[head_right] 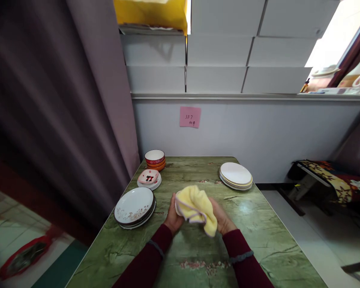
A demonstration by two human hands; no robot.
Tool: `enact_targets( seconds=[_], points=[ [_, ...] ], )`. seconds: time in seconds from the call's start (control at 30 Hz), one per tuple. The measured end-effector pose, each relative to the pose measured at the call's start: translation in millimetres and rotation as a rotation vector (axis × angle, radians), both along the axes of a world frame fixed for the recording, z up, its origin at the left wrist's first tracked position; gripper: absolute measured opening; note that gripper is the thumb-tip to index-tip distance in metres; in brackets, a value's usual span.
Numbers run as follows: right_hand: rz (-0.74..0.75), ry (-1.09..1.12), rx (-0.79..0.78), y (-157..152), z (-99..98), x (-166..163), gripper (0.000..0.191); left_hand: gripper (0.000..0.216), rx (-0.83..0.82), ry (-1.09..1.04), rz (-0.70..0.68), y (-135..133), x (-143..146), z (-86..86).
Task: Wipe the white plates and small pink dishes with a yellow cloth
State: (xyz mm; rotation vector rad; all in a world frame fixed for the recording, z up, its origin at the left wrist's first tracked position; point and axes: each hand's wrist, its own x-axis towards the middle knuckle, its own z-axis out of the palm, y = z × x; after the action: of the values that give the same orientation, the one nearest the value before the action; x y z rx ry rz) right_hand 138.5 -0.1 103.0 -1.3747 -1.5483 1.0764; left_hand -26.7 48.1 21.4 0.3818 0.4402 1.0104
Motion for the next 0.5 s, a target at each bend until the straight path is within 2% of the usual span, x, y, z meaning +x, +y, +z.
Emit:
enact_targets(
  seconds=[0.1,0.17,0.23,0.33,0.4,0.5],
  points=[
    [-0.182,-0.018,0.146,12.4,11.5,10.9,0.065,0.064,-0.003,0.011,0.032,2.6,2.9,-1.4],
    [-0.222,-0.119,0.255,17.3,17.1,11.8,0.067,0.063,0.0,0.029,0.034,2.9,4.4,-2.0],
    [-0.135,-0.263,0.33,18.2,18.5,5.4,0.065,0.062,0.018,0.048,0.037,1.7,5.8,-1.9],
    [0.039,-0.44,0.339,16.9,13.5,-12.4,0.064,0.062,0.056,0.103,0.037,-3.3,8.3,-0.3],
    [0.061,-0.514,0.308,17.6,8.9,-23.0,0.061,0.062,0.087,0.161,0.03,-8.1,9.8,2.2],
    [0.028,-0.567,0.262,19.8,5.9,-28.8,0.045,0.062,0.156,0.264,0.012,-15.1,9.8,11.0]
  ],
)
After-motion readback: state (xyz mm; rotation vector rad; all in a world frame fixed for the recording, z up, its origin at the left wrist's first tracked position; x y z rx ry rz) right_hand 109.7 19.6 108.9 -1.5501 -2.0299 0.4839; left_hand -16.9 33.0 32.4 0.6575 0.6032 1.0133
